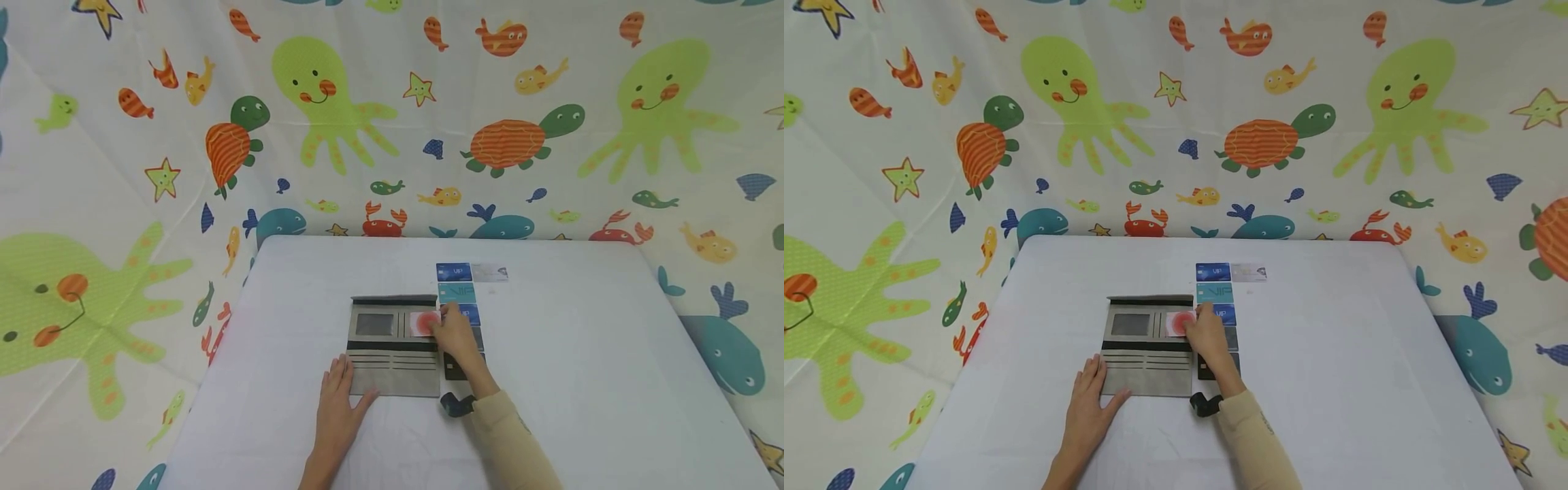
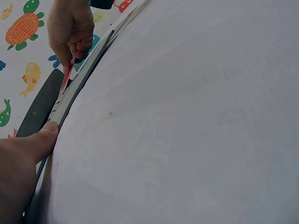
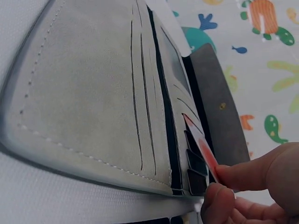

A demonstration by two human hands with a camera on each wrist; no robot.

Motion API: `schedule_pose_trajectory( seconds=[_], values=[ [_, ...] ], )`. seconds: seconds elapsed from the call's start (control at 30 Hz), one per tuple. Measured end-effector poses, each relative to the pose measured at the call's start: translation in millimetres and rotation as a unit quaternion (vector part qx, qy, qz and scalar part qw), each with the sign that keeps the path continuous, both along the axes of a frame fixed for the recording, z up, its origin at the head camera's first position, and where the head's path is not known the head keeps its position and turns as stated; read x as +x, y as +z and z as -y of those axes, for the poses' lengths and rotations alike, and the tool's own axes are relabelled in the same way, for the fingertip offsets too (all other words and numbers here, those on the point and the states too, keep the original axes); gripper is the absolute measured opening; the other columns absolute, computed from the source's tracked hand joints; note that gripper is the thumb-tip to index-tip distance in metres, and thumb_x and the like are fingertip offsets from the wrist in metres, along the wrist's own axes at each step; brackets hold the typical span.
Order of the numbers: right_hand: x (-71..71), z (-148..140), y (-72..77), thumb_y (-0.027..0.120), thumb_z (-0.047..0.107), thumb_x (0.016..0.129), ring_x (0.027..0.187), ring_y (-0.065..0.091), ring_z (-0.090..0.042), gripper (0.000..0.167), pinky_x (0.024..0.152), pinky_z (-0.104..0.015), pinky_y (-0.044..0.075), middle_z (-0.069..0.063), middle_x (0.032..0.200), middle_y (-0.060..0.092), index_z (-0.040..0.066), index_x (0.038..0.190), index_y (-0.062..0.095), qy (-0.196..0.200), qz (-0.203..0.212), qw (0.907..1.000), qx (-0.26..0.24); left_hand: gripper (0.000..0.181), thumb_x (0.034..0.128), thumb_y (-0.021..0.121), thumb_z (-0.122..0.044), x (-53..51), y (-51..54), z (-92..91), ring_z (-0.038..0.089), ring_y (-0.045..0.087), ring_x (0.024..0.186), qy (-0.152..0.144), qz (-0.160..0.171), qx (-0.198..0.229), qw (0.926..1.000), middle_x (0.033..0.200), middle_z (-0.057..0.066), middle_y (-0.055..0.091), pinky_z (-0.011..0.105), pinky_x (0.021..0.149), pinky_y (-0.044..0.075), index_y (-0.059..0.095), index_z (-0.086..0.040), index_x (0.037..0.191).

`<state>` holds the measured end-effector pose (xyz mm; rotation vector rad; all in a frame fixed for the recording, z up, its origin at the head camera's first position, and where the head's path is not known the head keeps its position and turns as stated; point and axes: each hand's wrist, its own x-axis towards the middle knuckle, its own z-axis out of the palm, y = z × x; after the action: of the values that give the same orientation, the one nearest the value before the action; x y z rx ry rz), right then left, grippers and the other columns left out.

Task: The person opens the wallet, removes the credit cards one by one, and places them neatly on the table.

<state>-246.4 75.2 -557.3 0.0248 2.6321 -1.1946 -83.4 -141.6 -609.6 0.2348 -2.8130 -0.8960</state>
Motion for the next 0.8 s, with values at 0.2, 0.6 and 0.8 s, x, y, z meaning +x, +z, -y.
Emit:
schedule_pose_trajectory(
  seconds=[0.2,0.6,0.8],
  values=[
    [0.4,-4.0,-2.8,0.064,0.021,0.095,0.061,0.056,-0.02,0.04,0.049,-0.026,0.042,-0.011,0.078,0.059,0.0,0.124,0.048,-0.001,0.005,0.9999,0.014,0.083,0.0838,0.076,-0.048,0.4,-3.8,-1.3,0.039,0.035,0.148,0.007,-0.019,-0.014,0.9997,0.157,0.02,0.042,0.038,0.13,0.015,0.051,0.005,0.142],
    [4.4,-16.2,-3.9,0.063,0.026,0.099,0.063,0.055,-0.018,0.04,0.053,-0.025,0.045,-0.01,0.078,0.061,0.001,0.127,0.048,0.006,-0.027,0.9996,0.008,0.084,0.0856,0.074,-0.049,-1.4,-2.5,0.8,0.038,0.03,0.151,-0.001,0.006,0.0,1.0,0.16,0.019,0.037,0.051,0.125,0.023,0.048,0.005,0.145],
    [3.3,-25.5,-3.5,0.062,0.023,0.1,0.06,0.056,-0.016,0.038,0.051,-0.024,0.046,-0.009,0.077,0.06,0.003,0.131,0.051,-0.014,-0.049,0.9976,-0.045,0.084,0.0836,0.076,-0.048,0.4,-3.8,-0.2,0.038,0.034,0.149,0.004,-0.017,-0.014,0.9997,0.158,0.019,0.041,0.038,0.13,0.014,0.05,0.005,0.143]
  ],
)
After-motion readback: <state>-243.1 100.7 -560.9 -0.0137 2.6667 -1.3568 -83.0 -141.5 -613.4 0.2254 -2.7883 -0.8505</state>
